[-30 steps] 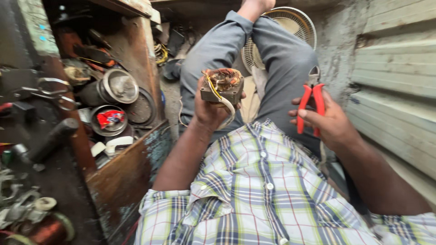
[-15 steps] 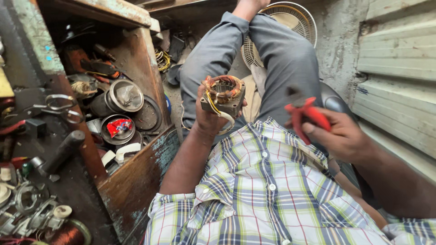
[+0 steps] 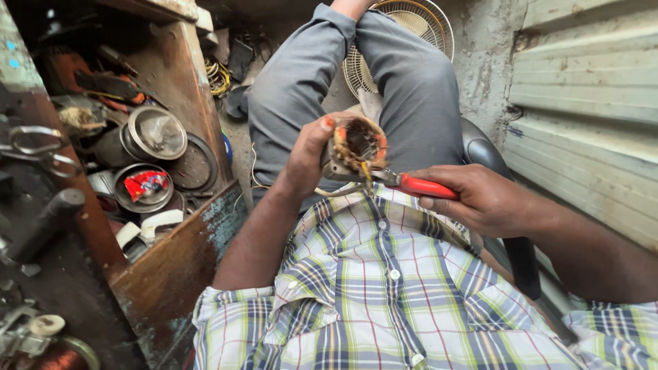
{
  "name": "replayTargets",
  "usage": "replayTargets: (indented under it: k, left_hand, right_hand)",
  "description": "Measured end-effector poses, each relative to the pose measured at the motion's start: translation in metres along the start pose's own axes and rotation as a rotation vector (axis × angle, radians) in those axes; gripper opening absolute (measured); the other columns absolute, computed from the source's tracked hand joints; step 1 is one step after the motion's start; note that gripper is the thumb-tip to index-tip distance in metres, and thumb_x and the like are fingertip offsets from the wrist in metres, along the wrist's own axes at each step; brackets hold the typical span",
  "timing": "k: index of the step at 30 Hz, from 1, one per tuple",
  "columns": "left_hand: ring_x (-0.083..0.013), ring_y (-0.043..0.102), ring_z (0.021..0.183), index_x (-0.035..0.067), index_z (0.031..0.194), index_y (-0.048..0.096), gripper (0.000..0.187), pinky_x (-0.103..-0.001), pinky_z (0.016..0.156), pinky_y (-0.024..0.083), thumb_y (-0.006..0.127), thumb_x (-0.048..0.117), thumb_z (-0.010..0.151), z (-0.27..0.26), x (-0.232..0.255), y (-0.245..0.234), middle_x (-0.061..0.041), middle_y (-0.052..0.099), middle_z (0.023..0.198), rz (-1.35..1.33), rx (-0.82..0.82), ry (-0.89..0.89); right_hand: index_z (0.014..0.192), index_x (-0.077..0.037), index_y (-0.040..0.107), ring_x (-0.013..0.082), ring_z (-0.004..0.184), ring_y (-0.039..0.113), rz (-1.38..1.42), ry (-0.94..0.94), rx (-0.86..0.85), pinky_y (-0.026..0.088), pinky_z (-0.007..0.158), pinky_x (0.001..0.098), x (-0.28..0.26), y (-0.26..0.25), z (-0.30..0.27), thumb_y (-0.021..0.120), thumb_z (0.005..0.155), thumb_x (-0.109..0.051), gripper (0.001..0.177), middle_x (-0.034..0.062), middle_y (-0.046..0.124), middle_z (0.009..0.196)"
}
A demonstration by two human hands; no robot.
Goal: The person sits on the floor and uses pliers to strip insulation from wires attached to a cylindrical electrical component. They then twist the exposed wire ends together by hand and place the component on a nearby workbench.
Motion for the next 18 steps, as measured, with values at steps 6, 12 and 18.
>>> replayTargets:
  k: [6,12,18]
  left_hand:
    - [-0.0161,0.068,0.110,-0.009,0.131,0.062,0.060,-0.029,0.101,0.054,0.045,0.045,0.111,0.007,0.008,-0.001,-0.013,0.072,0.120,0.223,0.043,0.109]
    - [-0.0116,0.073,0.097,0.000,0.124,0.069,0.049,-0.027,0.086,0.059,0.052,0.043,0.108,-0.001,0.039,0.010,-0.008,0.079,0.103,0.671,0.162,0.149]
    - [-0.0141,0.074,0.073,0.004,0.120,0.070,0.050,-0.030,0.065,0.060,0.052,0.046,0.100,-0.005,0.038,0.009,-0.007,0.079,0.088,0.697,0.200,-0.034]
  right_hand:
    - [0.131,-0.003,0.065,0.0192,0.103,0.076,-0.074,-0.083,0.052,0.058,0.089,0.0331,0.001,-0.009,-0.008,0.067,0.093,-0.021,0.042,0.0115,0.077,0.118]
    - [0.131,-0.003,0.065,0.0168,0.097,0.075,-0.061,-0.004,0.030,0.058,0.085,0.0319,0.016,-0.010,-0.012,0.067,0.093,-0.021,0.043,0.0111,0.079,0.112]
    - [0.131,-0.002,0.065,0.0161,0.095,0.075,-0.090,-0.054,0.017,0.058,0.084,0.0310,0.015,-0.007,-0.011,0.067,0.094,-0.020,0.041,0.0106,0.079,0.110]
Point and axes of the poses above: each hand's wrist, its own z-axis towards the middle knuckle, its own y-axis out of the palm, x = y × z, the point moved 8 cm from there along z, towards the middle knuckle
